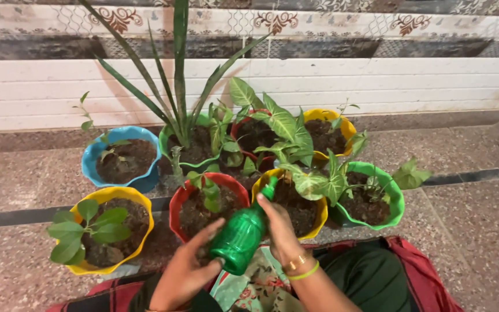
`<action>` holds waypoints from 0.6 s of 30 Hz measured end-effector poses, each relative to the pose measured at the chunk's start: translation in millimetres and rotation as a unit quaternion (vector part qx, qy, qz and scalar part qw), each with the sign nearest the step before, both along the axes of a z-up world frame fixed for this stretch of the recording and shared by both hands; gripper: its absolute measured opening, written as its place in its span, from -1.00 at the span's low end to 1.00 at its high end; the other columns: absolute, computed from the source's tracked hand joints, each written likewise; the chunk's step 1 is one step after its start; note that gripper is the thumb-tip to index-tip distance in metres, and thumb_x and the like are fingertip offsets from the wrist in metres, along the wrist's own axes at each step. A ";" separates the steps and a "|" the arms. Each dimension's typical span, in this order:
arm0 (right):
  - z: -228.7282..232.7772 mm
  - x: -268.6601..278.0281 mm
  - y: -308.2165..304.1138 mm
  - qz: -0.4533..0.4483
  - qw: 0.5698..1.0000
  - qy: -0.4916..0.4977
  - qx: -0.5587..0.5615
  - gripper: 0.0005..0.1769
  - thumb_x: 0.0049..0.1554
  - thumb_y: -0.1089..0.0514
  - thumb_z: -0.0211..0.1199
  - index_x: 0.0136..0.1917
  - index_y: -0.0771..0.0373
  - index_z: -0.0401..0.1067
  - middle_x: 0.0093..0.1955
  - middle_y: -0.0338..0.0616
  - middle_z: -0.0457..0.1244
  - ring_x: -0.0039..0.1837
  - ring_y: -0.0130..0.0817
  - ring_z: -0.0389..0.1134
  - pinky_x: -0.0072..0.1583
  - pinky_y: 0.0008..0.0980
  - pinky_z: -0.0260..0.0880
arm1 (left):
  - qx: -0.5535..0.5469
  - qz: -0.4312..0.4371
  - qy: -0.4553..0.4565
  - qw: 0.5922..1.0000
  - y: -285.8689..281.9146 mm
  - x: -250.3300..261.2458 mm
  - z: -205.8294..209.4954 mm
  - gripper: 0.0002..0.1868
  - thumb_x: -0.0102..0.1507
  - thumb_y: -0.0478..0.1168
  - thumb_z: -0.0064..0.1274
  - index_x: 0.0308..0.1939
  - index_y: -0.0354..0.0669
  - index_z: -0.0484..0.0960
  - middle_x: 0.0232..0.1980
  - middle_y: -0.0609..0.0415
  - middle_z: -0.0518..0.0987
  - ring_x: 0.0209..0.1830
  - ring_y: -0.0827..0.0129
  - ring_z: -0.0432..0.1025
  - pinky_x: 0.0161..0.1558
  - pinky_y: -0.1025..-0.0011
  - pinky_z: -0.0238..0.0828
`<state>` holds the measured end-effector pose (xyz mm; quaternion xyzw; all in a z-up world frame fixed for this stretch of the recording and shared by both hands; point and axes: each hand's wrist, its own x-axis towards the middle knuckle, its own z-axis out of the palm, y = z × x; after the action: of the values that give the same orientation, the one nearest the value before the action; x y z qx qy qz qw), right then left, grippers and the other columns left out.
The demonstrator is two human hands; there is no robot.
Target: The person waters several potted plants using a green spray bottle. They move the bottle from one pot to the next, spraying water onto the soil and leaves of each plant.
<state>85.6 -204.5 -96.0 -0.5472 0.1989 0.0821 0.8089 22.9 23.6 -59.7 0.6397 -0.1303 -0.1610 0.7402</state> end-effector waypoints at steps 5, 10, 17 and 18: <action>-22.4 -23.0 -3.5 0.001 0.999 0.023 0.040 -0.54 0.11 -0.17 0.31 -0.07 0.31 0.52 -0.13 -0.09 0.41 -0.09 -0.29 0.43 0.05 -0.27 0.45 | 0.148 -0.060 0.084 0.983 5.6 3.1 8.6 -0.15 0.07 -0.35 0.28 0.47 -0.02 0.43 0.23 -0.02 0.60 0.20 0.31 0.48 0.14 0.32 0.49; -12.8 -12.3 -7.8 0.102 0.991 -0.017 0.084 -0.60 0.17 -0.11 0.31 0.01 0.29 0.48 -0.07 -0.10 0.37 -0.01 -0.31 0.44 0.11 -0.24 0.48 | 0.151 -0.049 0.051 0.986 10.0 -10.1 29.4 0.02 -0.04 -0.33 0.30 0.52 0.05 0.28 0.37 0.00 0.48 0.28 0.19 0.46 0.20 0.26 0.46; 2.6 3.1 11.1 0.237 0.955 0.068 0.164 -0.52 0.14 -0.16 0.26 0.11 0.27 0.52 0.00 -0.13 0.40 0.01 -0.33 0.43 0.10 -0.28 0.49 | 0.316 -0.071 -0.123 0.938 -16.7 -24.2 54.9 0.17 -0.07 -0.08 0.44 0.56 0.16 0.13 0.68 -0.13 -0.10 0.54 -0.05 0.20 0.39 0.22 0.26; 1.8 3.6 12.1 0.231 0.957 0.073 0.162 -0.55 0.14 -0.14 0.26 0.11 0.24 0.51 0.01 -0.13 0.40 0.01 -0.33 0.44 0.10 -0.28 0.49 | 0.362 -0.085 -0.084 0.924 -22.7 -23.4 57.2 0.18 -0.08 -0.03 0.43 0.57 0.24 0.13 0.70 -0.10 -0.16 0.52 -0.02 0.21 0.39 0.25 0.28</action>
<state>89.2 -192.4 -94.2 -0.4327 0.1098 0.3379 0.8286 -0.5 0.9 -2.5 0.8618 -0.1787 -0.2052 0.4280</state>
